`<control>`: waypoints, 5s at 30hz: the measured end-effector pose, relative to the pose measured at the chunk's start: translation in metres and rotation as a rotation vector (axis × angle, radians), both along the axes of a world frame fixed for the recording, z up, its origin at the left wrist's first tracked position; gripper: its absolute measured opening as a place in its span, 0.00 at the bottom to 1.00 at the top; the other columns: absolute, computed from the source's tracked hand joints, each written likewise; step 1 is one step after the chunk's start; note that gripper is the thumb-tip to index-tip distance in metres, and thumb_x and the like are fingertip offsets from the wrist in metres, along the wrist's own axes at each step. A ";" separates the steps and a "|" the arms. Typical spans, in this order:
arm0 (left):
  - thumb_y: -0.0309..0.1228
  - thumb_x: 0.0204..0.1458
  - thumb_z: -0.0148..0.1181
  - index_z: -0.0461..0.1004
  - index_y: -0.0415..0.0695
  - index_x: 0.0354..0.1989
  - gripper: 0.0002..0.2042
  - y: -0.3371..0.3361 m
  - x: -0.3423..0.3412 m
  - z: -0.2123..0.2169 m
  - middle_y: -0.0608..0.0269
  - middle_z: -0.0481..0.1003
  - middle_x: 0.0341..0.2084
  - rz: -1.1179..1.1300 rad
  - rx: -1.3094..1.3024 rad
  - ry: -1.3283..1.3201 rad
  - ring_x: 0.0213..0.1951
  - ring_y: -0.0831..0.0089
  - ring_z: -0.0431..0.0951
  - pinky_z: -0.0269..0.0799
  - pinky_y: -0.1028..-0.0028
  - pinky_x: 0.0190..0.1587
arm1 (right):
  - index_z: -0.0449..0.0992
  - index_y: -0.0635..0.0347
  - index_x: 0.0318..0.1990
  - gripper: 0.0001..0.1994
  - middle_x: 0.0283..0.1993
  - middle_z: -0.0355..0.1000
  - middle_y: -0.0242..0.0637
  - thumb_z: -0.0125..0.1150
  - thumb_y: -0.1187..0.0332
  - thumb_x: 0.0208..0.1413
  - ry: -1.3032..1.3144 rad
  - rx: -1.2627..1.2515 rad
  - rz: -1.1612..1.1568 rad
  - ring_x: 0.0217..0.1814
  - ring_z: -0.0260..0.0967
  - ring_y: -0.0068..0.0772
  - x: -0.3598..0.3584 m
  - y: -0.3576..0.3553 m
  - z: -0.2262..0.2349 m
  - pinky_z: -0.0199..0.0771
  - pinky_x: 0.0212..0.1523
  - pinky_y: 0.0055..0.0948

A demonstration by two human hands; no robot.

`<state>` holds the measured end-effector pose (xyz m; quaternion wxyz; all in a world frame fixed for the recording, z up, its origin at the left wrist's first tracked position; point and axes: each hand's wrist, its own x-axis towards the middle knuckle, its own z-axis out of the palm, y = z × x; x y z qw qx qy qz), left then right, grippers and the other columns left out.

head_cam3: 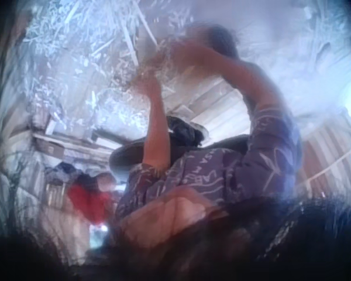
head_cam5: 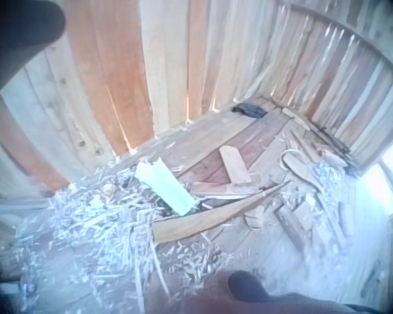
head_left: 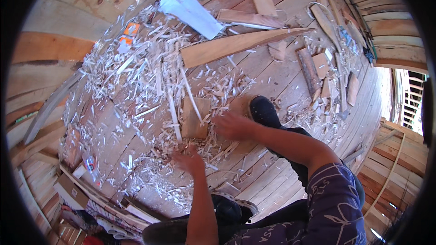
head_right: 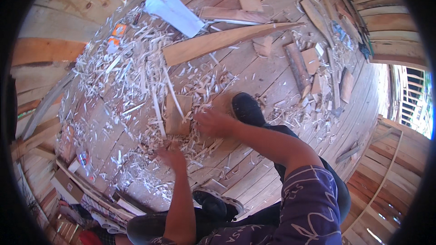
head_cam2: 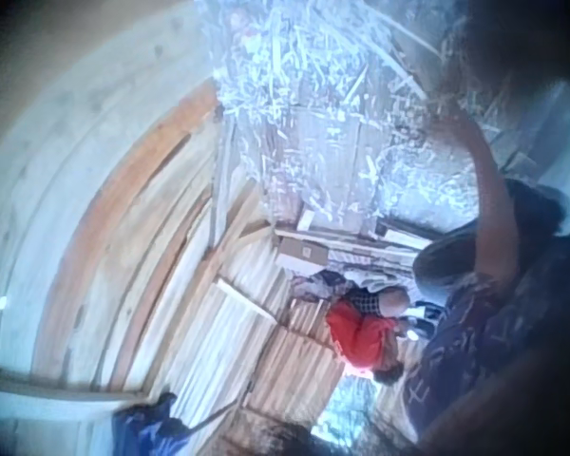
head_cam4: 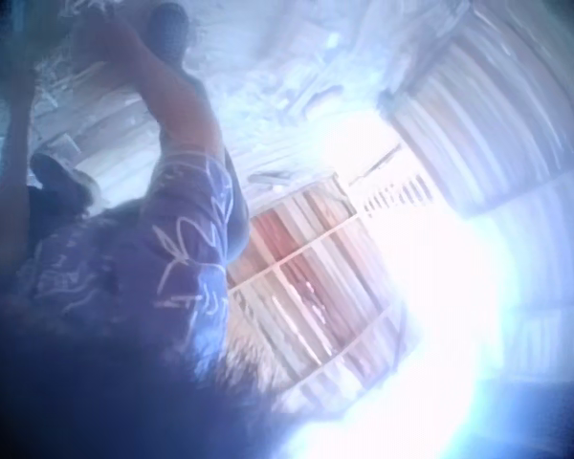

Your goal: The person gathers wood shavings and small wooden scraps from the floor by hand and stuffs them into a black plastic bag.

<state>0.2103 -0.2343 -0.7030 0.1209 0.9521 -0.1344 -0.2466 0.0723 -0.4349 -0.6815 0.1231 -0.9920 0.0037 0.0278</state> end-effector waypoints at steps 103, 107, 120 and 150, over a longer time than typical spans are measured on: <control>0.35 0.45 0.64 0.64 0.43 0.58 0.30 0.133 -0.124 0.456 0.49 0.67 0.54 0.790 -0.123 0.232 0.59 0.52 0.64 0.55 0.55 0.63 | 0.79 0.51 0.46 0.14 0.67 0.59 0.41 0.53 0.65 0.54 0.394 -0.691 1.713 0.68 0.57 0.43 0.280 0.089 0.049 0.56 0.62 0.55; 0.36 0.48 0.63 0.63 0.44 0.60 0.29 0.128 -0.135 0.456 0.48 0.66 0.54 0.759 -0.184 0.211 0.60 0.53 0.62 0.53 0.54 0.63 | 0.79 0.53 0.41 0.15 0.54 0.71 0.41 0.61 0.56 0.50 0.975 -1.028 1.529 0.54 0.71 0.45 0.274 0.112 0.053 0.65 0.54 0.56; 0.39 0.49 0.60 0.63 0.46 0.60 0.28 0.114 -0.171 0.445 0.50 0.65 0.55 0.802 -0.119 0.207 0.61 0.55 0.60 0.50 0.53 0.64 | 0.64 0.51 0.62 0.30 0.70 0.50 0.45 0.59 0.51 0.51 0.066 0.105 1.430 0.74 0.41 0.47 0.198 0.414 -0.005 0.39 0.69 0.56; 0.34 0.53 0.49 0.64 0.46 0.60 0.23 0.164 -0.113 0.448 0.46 0.69 0.50 0.492 0.088 0.011 0.59 0.51 0.63 0.46 0.46 0.65 | 0.51 0.59 0.67 0.43 0.72 0.37 0.59 0.65 0.55 0.47 0.436 -0.353 1.195 0.72 0.41 0.60 0.278 0.250 0.016 0.51 0.67 0.52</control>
